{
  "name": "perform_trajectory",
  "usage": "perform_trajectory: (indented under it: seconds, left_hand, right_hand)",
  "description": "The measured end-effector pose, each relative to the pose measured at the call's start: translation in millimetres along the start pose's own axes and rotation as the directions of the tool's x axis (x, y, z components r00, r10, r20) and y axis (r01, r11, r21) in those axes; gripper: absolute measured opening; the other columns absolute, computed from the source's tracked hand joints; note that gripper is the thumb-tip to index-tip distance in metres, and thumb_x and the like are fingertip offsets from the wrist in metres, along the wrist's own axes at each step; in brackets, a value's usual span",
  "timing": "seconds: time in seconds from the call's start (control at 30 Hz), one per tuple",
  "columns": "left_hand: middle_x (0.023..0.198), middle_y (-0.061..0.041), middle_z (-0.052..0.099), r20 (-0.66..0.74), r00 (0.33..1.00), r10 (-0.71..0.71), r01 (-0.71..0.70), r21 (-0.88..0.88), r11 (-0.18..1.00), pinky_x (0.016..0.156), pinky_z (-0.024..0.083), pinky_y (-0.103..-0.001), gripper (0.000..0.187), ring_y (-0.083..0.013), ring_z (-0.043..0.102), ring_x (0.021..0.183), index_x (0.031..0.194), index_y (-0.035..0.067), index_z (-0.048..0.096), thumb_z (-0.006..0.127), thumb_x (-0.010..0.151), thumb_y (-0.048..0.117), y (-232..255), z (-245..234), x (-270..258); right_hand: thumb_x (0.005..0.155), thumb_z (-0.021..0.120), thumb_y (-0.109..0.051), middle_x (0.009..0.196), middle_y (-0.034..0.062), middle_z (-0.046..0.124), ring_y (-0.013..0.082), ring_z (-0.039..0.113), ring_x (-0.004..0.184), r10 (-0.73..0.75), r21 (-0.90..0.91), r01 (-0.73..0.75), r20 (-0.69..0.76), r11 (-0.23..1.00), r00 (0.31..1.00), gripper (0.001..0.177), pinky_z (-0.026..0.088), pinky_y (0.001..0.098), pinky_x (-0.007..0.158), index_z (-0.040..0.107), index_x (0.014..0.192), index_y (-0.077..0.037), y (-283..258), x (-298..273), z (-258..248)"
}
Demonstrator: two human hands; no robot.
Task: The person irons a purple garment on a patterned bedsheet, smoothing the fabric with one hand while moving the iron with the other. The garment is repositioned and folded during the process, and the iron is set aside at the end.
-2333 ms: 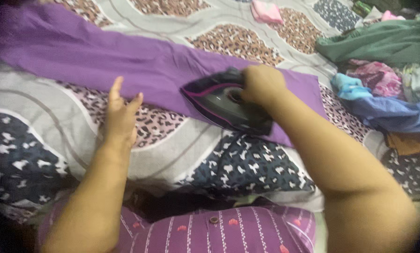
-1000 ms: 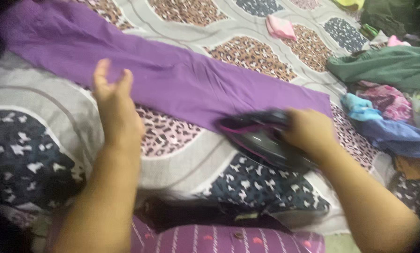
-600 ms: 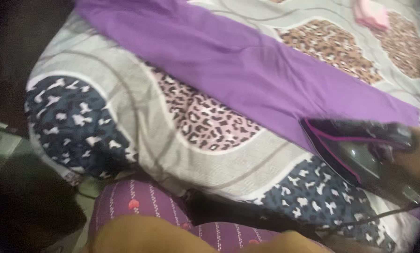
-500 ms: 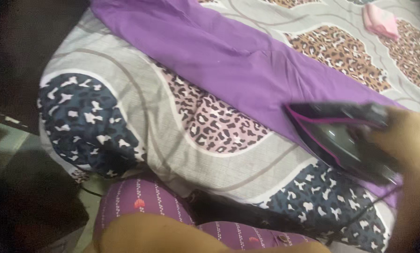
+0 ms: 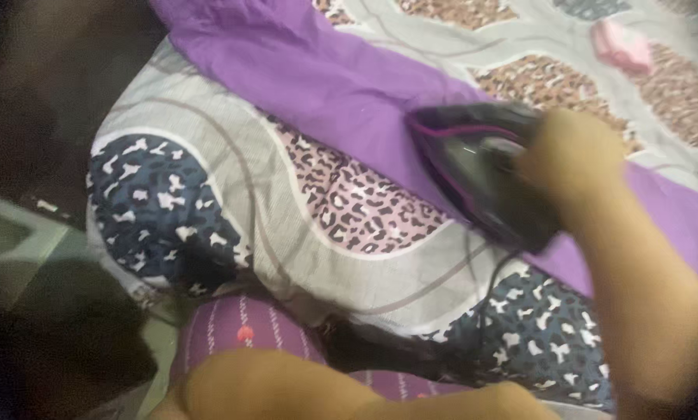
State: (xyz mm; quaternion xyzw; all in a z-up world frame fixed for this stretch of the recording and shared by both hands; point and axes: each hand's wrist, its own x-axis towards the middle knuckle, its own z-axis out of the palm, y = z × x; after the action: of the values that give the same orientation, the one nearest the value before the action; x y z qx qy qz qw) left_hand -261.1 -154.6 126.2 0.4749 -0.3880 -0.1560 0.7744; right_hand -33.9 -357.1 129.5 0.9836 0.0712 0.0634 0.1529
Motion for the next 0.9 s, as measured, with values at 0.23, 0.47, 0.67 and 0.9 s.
perform_trajectory:
  seconds: [0.23, 0.47, 0.67, 0.9]
  left_hand:
    - [0.126, -0.009, 0.073, -0.003, 0.999, -0.043, 0.043, -0.009, 0.999, 0.098, 0.063, -0.033, 0.036, -0.0143, 0.071, 0.100, 0.132, 0.008, 0.065, 0.069, 0.100, 0.024, -3, -19, -18]
    - [0.129, -0.008, 0.074, -0.271, 0.917, 0.292, -0.132, 0.484, 0.865, 0.098, 0.065, -0.033, 0.040, -0.0125, 0.073, 0.100, 0.134, 0.009, 0.065, 0.070, 0.098, 0.026, -74, -80, 65]
    - [0.162, -0.015, 0.029, -0.574, 0.819, 0.011, 0.573, 0.815, -0.086, 0.121, 0.012, -0.055, 0.062, -0.0366, 0.020, 0.151, 0.154, 0.004, 0.034, 0.045, 0.103, 0.037, -142, -159, 62]
    - [0.168, -0.009, 0.021, -0.663, 0.745, -0.080, 0.636, 0.741, -0.216, 0.123, 0.007, -0.056, 0.066, -0.0311, 0.012, 0.155, 0.158, 0.009, 0.030, 0.043, 0.099, 0.038, -136, -153, 57]
  right_hand:
    - [0.083, 0.072, -0.025, 0.095, 0.0234, 0.074, 0.0392, 0.076, 0.080, 0.292, 0.394, -0.266, -0.007, 0.880, 0.956, 0.039, 0.060, 0.0503, 0.076, 0.072, 0.115, -0.003, 138, -118, 98]
    - [0.086, 0.075, -0.027, 0.095, 0.0213, 0.078, 0.0407, 0.075, 0.089, 0.302, -0.024, -0.301, 0.040, 0.953, 0.952, 0.029, 0.059, 0.0509, 0.079, 0.080, 0.110, -0.012, 110, -96, 61]
    - [0.081, 0.083, -0.043, 0.096, 0.0189, 0.076, 0.0396, 0.074, 0.089, 0.234, 0.165, -0.219, -0.074, 0.962, 0.969, 0.038, 0.058, 0.0499, 0.074, 0.079, 0.101, -0.010, 12, 21, 26]
    - [0.078, 0.079, -0.027, 0.103, 0.0178, 0.075, 0.0374, 0.073, 0.095, 0.176, 0.268, -0.112, -0.225, 0.957, 0.958, 0.028, 0.058, 0.0474, 0.079, 0.079, 0.099, -0.007, -30, 92, 16]
